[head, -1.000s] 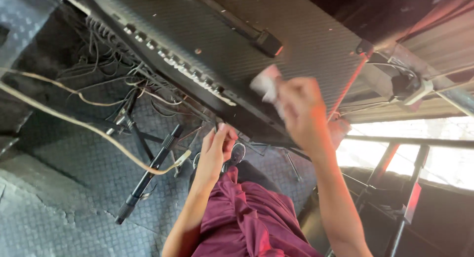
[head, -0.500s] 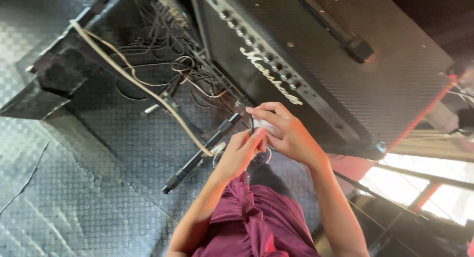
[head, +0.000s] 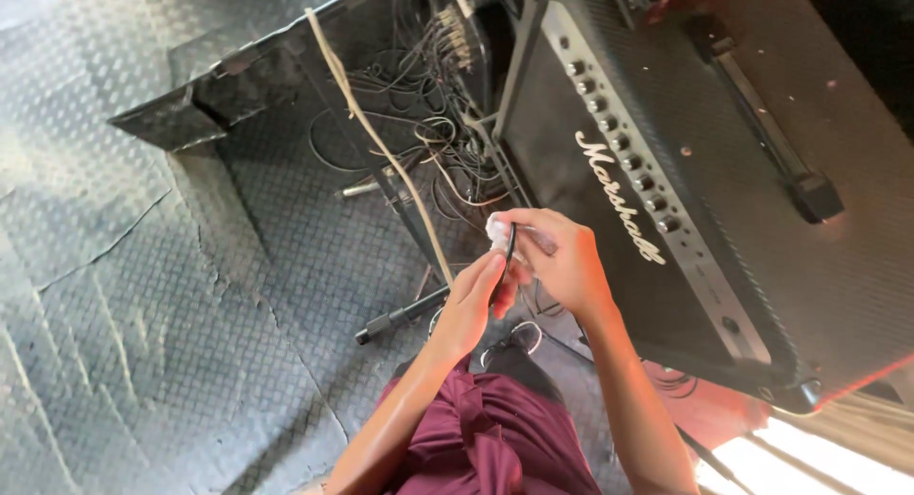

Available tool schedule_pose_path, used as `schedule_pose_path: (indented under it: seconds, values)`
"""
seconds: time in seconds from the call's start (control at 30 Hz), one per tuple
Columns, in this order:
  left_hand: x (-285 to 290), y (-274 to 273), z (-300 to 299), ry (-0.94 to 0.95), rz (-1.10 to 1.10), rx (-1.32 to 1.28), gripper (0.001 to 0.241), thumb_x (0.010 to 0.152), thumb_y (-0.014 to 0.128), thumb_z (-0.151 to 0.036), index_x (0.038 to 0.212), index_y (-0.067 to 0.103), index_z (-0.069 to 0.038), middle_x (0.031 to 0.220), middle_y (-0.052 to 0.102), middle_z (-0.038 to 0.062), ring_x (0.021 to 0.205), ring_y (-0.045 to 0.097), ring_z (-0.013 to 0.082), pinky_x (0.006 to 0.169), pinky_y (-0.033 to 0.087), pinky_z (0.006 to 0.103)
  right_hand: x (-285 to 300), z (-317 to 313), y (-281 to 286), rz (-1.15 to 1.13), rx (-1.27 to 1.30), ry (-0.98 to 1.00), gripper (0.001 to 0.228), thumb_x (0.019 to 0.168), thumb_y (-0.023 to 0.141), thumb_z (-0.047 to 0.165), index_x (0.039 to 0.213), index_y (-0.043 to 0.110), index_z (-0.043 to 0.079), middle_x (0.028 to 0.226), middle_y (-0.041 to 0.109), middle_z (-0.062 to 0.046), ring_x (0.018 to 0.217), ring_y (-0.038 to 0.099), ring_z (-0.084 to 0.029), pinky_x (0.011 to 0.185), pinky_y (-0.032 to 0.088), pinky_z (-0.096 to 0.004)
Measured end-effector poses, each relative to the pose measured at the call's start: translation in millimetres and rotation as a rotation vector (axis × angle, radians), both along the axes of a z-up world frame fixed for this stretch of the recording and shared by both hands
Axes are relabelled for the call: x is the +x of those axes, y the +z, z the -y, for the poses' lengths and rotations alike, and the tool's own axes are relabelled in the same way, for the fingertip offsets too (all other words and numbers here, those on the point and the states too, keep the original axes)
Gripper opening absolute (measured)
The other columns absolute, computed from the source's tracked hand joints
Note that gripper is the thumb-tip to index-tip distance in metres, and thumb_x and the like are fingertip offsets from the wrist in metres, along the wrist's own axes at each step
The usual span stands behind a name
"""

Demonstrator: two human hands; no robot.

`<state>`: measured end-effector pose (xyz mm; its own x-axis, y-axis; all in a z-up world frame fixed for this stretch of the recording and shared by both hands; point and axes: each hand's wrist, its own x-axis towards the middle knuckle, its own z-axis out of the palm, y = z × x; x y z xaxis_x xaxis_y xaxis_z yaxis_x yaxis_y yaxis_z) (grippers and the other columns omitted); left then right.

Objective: Cleaning a guitar amplifier and an electronic DI box using a white cloth.

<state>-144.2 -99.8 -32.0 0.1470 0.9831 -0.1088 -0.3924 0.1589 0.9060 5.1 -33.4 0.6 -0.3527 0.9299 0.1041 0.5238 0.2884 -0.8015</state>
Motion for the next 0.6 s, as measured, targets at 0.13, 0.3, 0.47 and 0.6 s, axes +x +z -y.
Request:
schedule_pose_path:
  seconds: [0.13, 0.3, 0.47, 0.6]
  values:
    - [1, -10, 3, 0.115, -0.048, 0.041, 0.03, 0.109, 0.047, -0.021, 0.099, 0.07, -0.004, 0.069, 0.063, 0.008, 0.064, 0.061, 0.0134, 0.066, 0.048, 0.0257, -4, -5, 1, 0.022, -0.013, 0.009, 0.031, 0.092, 0.07, 0.008, 0.116, 0.076, 0.026, 0.101, 0.077, 0.003, 0.105, 0.072, -0.019, 0.096, 0.054, -0.033]
    - [16, -22, -2, 0.172, -0.027, -0.006, 0.026, 0.11, 0.047, -0.02, 0.108, 0.068, -0.004, 0.079, 0.062, 0.008, 0.073, 0.063, 0.0165, 0.075, 0.054, 0.0301, -5, -12, 3, 0.095, 0.045, -0.047, 0.034, 0.091, 0.069, 0.007, 0.113, 0.076, 0.031, 0.095, 0.077, 0.004, 0.09, 0.07, -0.024, 0.088, 0.055, -0.036]
    - [35, -42, -6, 0.232, 0.086, -0.017, 0.023, 0.109, 0.05, -0.017, 0.107, 0.069, -0.004, 0.081, 0.06, 0.006, 0.075, 0.06, 0.0139, 0.075, 0.05, 0.027, -1, -20, 3, 0.137, 0.081, 0.001, 0.035, 0.09, 0.069, 0.007, 0.114, 0.075, 0.032, 0.092, 0.076, 0.005, 0.087, 0.069, -0.023, 0.086, 0.056, -0.036]
    - [39, -37, -2, 0.256, 0.048, -0.026, 0.024, 0.11, 0.049, -0.017, 0.104, 0.068, -0.004, 0.086, 0.06, 0.005, 0.08, 0.058, 0.0116, 0.078, 0.051, 0.0264, 1, -22, 0, 0.128, 0.037, 0.054, 0.037, 0.091, 0.067, 0.006, 0.115, 0.075, 0.032, 0.093, 0.077, 0.003, 0.088, 0.069, -0.024, 0.086, 0.056, -0.037]
